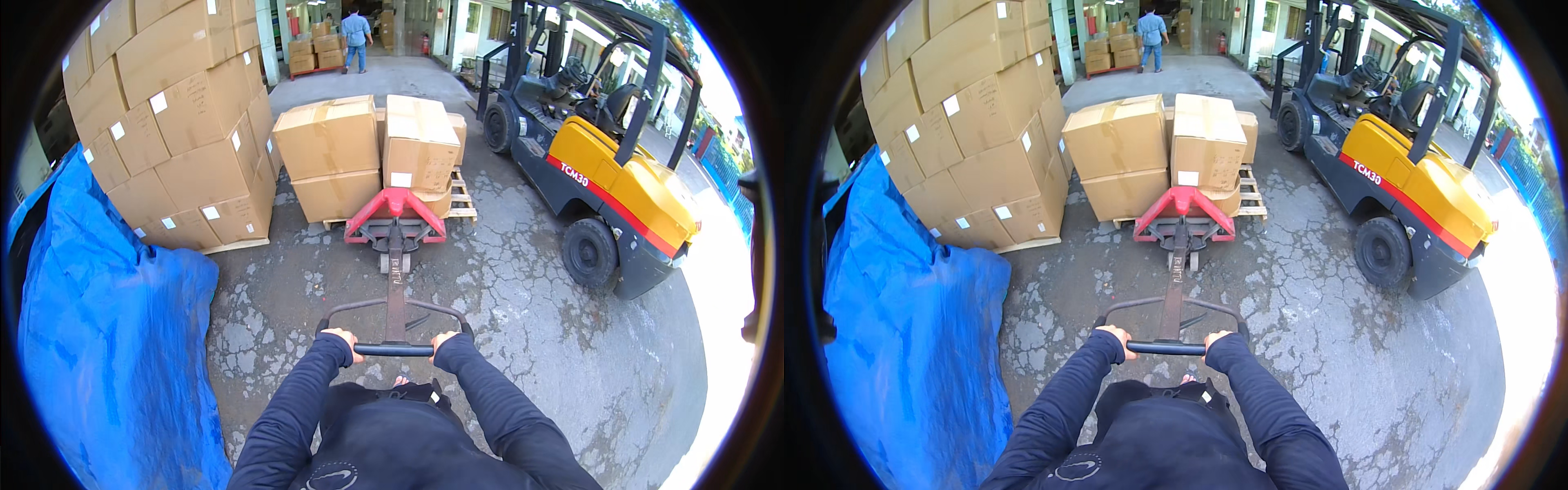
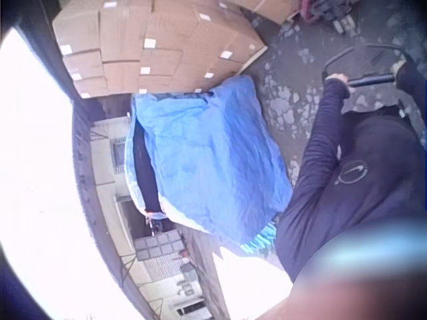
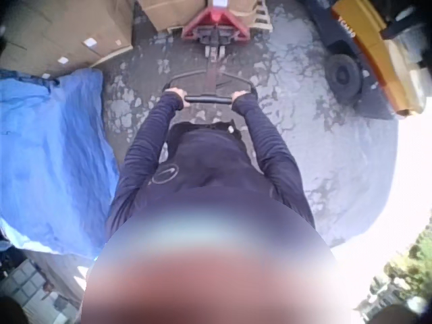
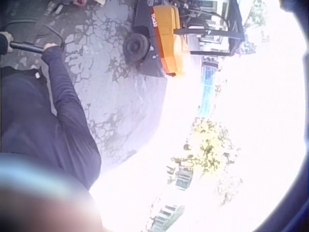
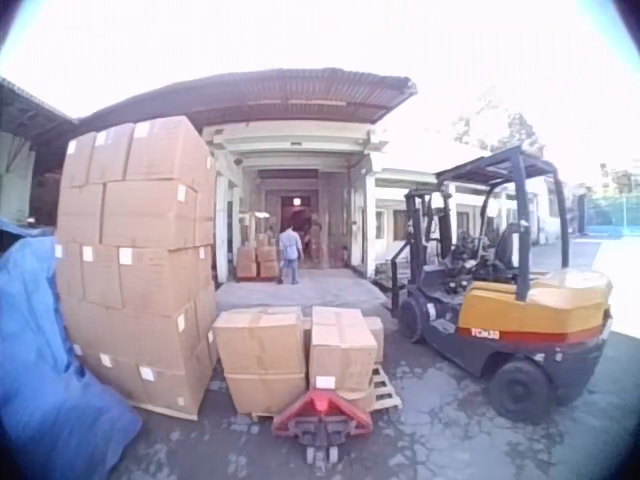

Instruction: The person uses a red manual pallet jack to move stacks of cardboard boxes and wrapped items on wooden pallets within a warehouse. They navigate between indoor and outdoor areas, positioning the loaded pallets near other stored goods.

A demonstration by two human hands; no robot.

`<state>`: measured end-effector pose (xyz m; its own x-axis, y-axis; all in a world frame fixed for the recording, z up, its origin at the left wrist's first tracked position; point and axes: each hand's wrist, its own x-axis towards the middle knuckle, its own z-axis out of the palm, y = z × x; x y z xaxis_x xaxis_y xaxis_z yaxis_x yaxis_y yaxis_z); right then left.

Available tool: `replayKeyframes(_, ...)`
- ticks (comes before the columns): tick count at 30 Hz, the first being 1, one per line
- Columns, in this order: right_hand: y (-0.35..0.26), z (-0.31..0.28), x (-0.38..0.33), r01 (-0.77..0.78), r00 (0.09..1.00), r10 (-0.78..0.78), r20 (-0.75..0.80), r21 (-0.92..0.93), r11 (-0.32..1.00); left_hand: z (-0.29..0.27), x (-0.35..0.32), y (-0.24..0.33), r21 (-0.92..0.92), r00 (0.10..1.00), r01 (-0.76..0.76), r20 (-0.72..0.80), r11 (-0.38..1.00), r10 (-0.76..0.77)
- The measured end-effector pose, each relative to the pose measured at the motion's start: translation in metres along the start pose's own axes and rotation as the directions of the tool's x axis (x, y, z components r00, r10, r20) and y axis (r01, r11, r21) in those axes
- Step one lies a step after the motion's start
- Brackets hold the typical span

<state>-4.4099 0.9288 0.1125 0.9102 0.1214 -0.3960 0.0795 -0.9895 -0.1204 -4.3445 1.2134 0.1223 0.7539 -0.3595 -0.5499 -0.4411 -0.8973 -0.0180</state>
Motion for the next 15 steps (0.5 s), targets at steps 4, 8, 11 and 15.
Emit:
replayKeyframes(4,-0.024,0.043,-0.073,-0.016,1.0,0.016,-0.012,0.004,1.0,0.054,-0.066,0.02,0.012,1.0,0.025,-0.016,1.0,-0.025)
replayKeyframes(8,-0.064,0.09,-0.151,-0.05,0.998,0.05,0.029,0.001,0.999,0.118,-0.133,0.032,0.025,0.999,-0.003,-0.039,1.0,0.004)
replayKeyframes(11,-0.099,0.117,-0.21,-0.058,0.996,0.058,0.065,0.001,0.998,0.159,-0.186,0.04,0.022,1.0,0.01,-0.001,1.0,-0.01)
replayKeyframes(15,-0.129,0.146,-0.285,-0.042,0.997,0.039,0.06,0.043,0.998,0.197,-0.257,0.05,0.065,0.999,0.03,0.032,0.997,-0.032)
